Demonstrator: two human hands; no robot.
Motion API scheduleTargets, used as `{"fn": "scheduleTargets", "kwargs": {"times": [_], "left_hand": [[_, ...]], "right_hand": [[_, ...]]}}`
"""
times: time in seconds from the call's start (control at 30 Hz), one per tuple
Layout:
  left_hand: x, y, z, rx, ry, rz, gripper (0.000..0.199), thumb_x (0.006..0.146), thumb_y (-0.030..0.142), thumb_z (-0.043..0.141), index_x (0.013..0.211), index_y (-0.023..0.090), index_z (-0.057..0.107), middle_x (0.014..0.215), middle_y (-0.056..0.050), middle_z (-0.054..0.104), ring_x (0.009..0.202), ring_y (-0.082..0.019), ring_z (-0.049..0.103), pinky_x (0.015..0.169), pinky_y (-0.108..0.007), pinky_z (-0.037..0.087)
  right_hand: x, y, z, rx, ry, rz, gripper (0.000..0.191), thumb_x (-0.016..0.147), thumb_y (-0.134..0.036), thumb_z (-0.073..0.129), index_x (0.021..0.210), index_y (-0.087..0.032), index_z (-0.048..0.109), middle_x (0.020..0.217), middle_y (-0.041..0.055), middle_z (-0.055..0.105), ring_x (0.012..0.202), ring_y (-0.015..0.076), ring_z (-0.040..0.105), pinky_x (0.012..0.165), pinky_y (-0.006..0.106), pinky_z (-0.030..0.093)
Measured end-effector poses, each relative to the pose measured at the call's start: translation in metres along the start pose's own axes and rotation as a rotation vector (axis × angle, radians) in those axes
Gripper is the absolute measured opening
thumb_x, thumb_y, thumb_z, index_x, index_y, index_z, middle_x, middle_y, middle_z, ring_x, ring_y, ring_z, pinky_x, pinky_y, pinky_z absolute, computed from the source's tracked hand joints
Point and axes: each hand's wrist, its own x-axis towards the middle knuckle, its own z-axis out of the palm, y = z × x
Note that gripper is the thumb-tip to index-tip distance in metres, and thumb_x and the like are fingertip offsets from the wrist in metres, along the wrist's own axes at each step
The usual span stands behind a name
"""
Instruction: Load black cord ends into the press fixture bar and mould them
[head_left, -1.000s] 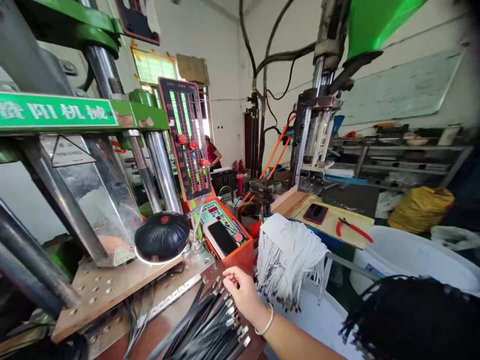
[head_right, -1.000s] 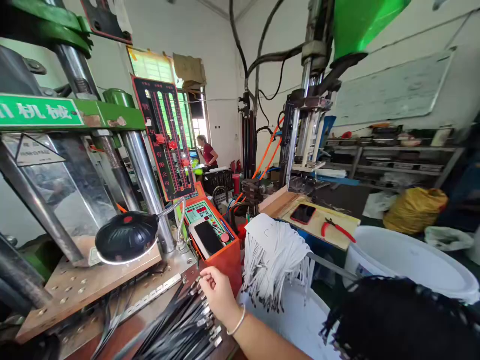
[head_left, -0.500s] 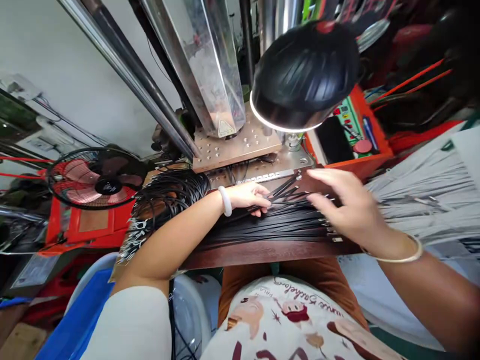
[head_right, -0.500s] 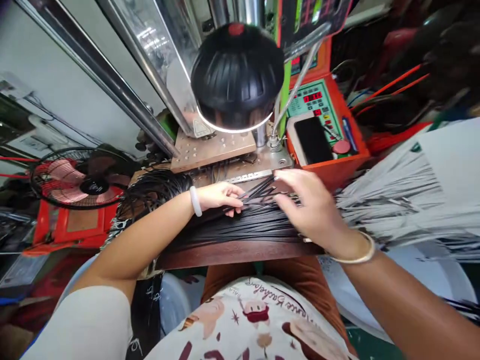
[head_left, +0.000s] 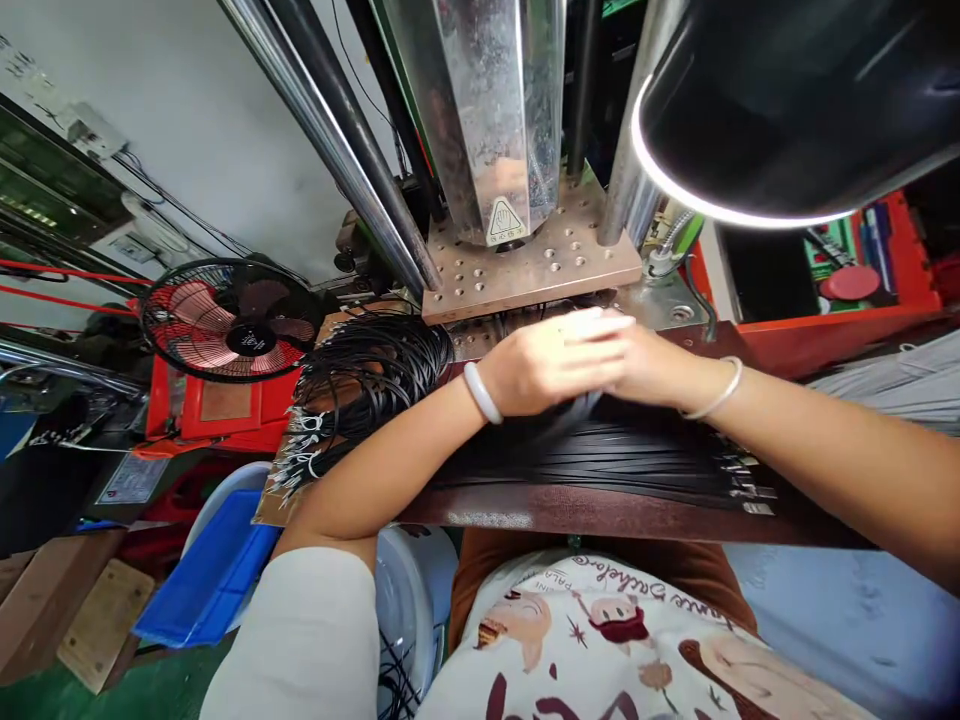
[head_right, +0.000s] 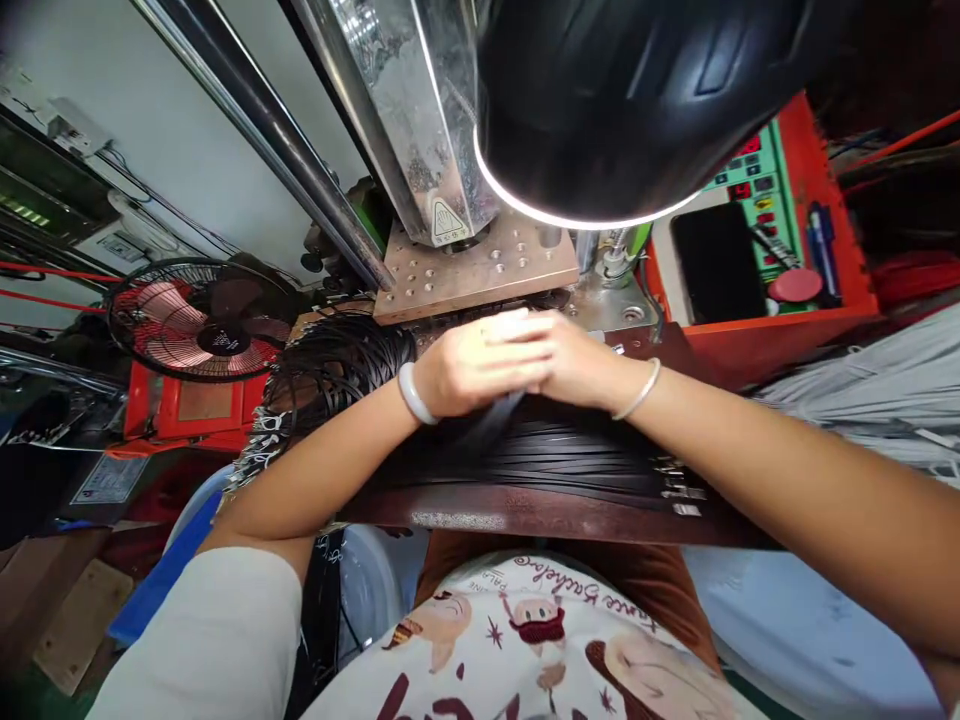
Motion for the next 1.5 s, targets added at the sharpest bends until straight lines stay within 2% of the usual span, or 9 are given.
{"fn": "scheduleTargets", "kwargs": {"times": [0.13, 0.27, 0.33, 0.47, 0.6, 0.83, 1.07, 1.27, 1.5], "left_hand": [[-0.004, -0.010, 0.003, -0.146, 0.378, -0.439, 0.023, 0.095, 0.027, 0.054, 0.100, 0.011, 0.070, 0.099, -0.008, 0.074, 0.092, -0.015, 0.070, 0.090, -0.030, 0.055], [-0.012, -0.012, 0.006, -0.185, 0.401, -0.596, 0.016, 0.092, 0.024, 0.060, 0.094, 0.012, 0.071, 0.093, -0.005, 0.074, 0.086, -0.014, 0.070, 0.084, -0.025, 0.054], [-0.011, -0.013, 0.013, -0.187, 0.327, -0.604, 0.012, 0.089, 0.021, 0.063, 0.090, 0.013, 0.072, 0.091, -0.004, 0.075, 0.084, -0.014, 0.070, 0.084, -0.024, 0.053], [-0.006, -0.015, 0.026, -0.220, 0.254, -0.593, 0.014, 0.089, 0.022, 0.064, 0.092, 0.013, 0.074, 0.095, -0.005, 0.075, 0.088, -0.014, 0.070, 0.086, -0.024, 0.052], [-0.009, -0.014, 0.031, -0.219, 0.168, -0.552, 0.016, 0.087, 0.023, 0.066, 0.098, 0.013, 0.074, 0.095, -0.005, 0.076, 0.085, -0.015, 0.071, 0.082, -0.024, 0.053], [-0.029, 0.001, 0.045, -0.041, 0.168, -0.565, 0.018, 0.086, 0.010, 0.057, 0.088, 0.012, 0.075, 0.089, -0.008, 0.072, 0.079, -0.014, 0.067, 0.076, -0.025, 0.054], [-0.040, 0.038, 0.049, -0.030, 0.202, -0.431, 0.032, 0.086, 0.004, 0.047, 0.102, 0.013, 0.072, 0.091, -0.006, 0.072, 0.083, -0.014, 0.068, 0.079, -0.025, 0.055], [-0.055, 0.039, 0.070, -0.046, 0.121, -0.564, 0.026, 0.084, 0.003, 0.051, 0.093, 0.012, 0.074, 0.106, -0.012, 0.068, 0.094, -0.017, 0.067, 0.085, -0.028, 0.055], [-0.048, 0.048, 0.065, -0.288, 0.297, -0.514, 0.020, 0.086, 0.007, 0.056, 0.091, 0.015, 0.074, 0.082, -0.004, 0.074, 0.075, -0.011, 0.069, 0.075, -0.019, 0.054]], "right_hand": [[-0.003, 0.027, 0.016, -0.050, -0.115, -0.061, 0.019, 0.082, -0.025, 0.062, 0.094, -0.013, 0.070, 0.079, 0.0087, 0.065, 0.078, 0.0220, 0.059, 0.074, 0.036, 0.049], [-0.036, 0.024, 0.010, 0.162, -0.241, -0.066, 0.025, 0.088, -0.038, 0.053, 0.095, -0.020, 0.069, 0.086, 0.0079, 0.066, 0.082, 0.0225, 0.061, 0.076, 0.039, 0.049], [-0.043, 0.014, 0.004, 0.315, -0.256, 0.035, 0.030, 0.085, -0.047, 0.058, 0.096, -0.021, 0.068, 0.086, 0.0069, 0.067, 0.077, 0.0210, 0.062, 0.071, 0.037, 0.050], [-0.028, -0.002, 0.002, 0.460, -0.091, 0.220, 0.049, 0.075, -0.058, 0.067, 0.104, -0.018, 0.066, 0.096, 0.0076, 0.069, 0.083, 0.0221, 0.063, 0.073, 0.037, 0.051], [-0.017, -0.003, 0.007, 0.533, -0.279, 0.358, 0.040, 0.084, -0.055, 0.055, 0.074, -0.019, 0.069, 0.060, -0.0004, 0.062, 0.056, 0.0164, 0.055, 0.055, 0.031, 0.042], [-0.054, -0.021, -0.014, -0.073, -0.115, 0.005, 0.027, 0.087, -0.029, 0.048, 0.070, -0.018, 0.067, 0.071, 0.0088, 0.063, 0.077, 0.0244, 0.056, 0.070, 0.039, 0.042], [-0.075, -0.036, -0.013, 0.404, -0.027, 0.135, 0.020, 0.090, -0.030, 0.053, 0.087, -0.026, 0.072, 0.083, 0.0013, 0.073, 0.076, 0.0190, 0.065, 0.071, 0.034, 0.052], [-0.076, -0.037, -0.006, 0.311, -0.039, 0.049, 0.023, 0.092, -0.030, 0.052, 0.087, -0.024, 0.074, 0.087, 0.0042, 0.072, 0.080, 0.0198, 0.060, 0.075, 0.038, 0.049], [-0.077, -0.040, -0.007, 0.274, 0.006, 0.007, 0.021, 0.093, -0.028, 0.052, 0.093, -0.026, 0.073, 0.087, 0.0031, 0.072, 0.078, 0.0189, 0.058, 0.075, 0.039, 0.043]]}}
